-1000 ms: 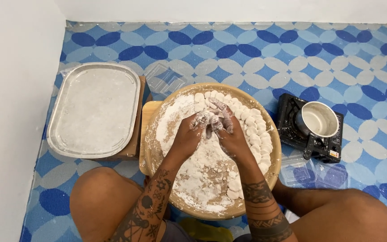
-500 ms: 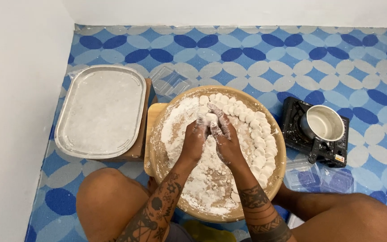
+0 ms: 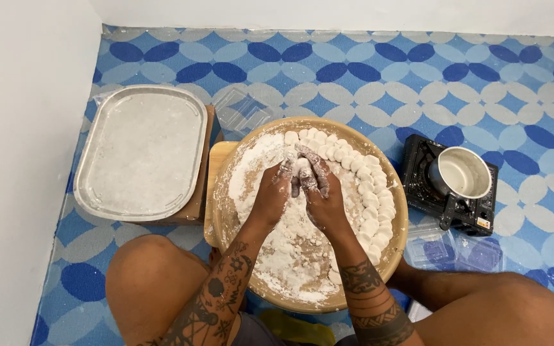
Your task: Shaping small pieces of dough into balls and coating them with flour in a large wooden bowl while sitting on the floor.
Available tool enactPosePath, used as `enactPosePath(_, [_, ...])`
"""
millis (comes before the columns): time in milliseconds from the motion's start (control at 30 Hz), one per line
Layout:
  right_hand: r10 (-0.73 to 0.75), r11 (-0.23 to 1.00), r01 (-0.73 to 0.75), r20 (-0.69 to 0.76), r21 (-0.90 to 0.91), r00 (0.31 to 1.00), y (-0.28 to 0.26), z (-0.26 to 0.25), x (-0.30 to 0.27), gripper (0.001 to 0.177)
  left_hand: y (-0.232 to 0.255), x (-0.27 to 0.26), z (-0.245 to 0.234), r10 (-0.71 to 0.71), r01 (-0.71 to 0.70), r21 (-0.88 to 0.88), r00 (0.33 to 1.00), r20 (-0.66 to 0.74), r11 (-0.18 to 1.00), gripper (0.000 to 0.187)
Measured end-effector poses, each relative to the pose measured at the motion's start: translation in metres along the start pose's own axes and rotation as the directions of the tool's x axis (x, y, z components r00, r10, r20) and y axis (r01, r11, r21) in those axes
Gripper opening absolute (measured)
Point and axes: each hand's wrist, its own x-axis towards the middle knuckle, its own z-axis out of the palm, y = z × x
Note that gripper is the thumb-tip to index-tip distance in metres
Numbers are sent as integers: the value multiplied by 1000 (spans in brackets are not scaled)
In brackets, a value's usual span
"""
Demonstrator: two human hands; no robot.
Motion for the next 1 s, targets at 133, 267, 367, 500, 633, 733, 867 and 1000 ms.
enactPosePath(133, [-68, 996, 66, -22, -59, 997, -3, -2, 3, 30, -17, 0, 2, -67, 97, 225, 988, -137, 969, 51])
enactPosePath(267, [-83, 984, 69, -82, -161, 993, 10, -10, -6, 30, -3, -11, 13, 61, -54, 158, 997, -43, 986, 40])
enactPosePath(367, [-8, 995, -1, -91, -96, 996, 4, -11, -8, 34, -16, -9, 5, 104, -100, 91, 994, -36, 991, 34])
enactPosePath(500, [-58, 998, 58, -92, 0, 994, -21, 6, 6, 27, -23, -6, 0, 47, -46, 81, 999, -9, 996, 43])
enactPosePath(633, [-84, 992, 95, -121, 86, 989, -9, -1, 7, 24, -13, 3, -5, 151, -156, 91, 987, 55, 984, 39])
enactPosePath(733, [-112, 994, 112, -22, 12, 993, -3, -9, 3, 30, -41, 14, -12, 13, 5, 267, 998, -65, 964, 52])
enactPosePath(867, [-81, 990, 80, 2, -117, 997, -6, -5, -5, 30, -41, 4, -14, 164, -164, 155, 986, 14, 974, 27])
enactPosePath(1000, [-106, 981, 101, -23, -166, 994, -15, 0, -1, 28, 28, -27, 24, 160, -158, 97, 987, -20, 983, 27])
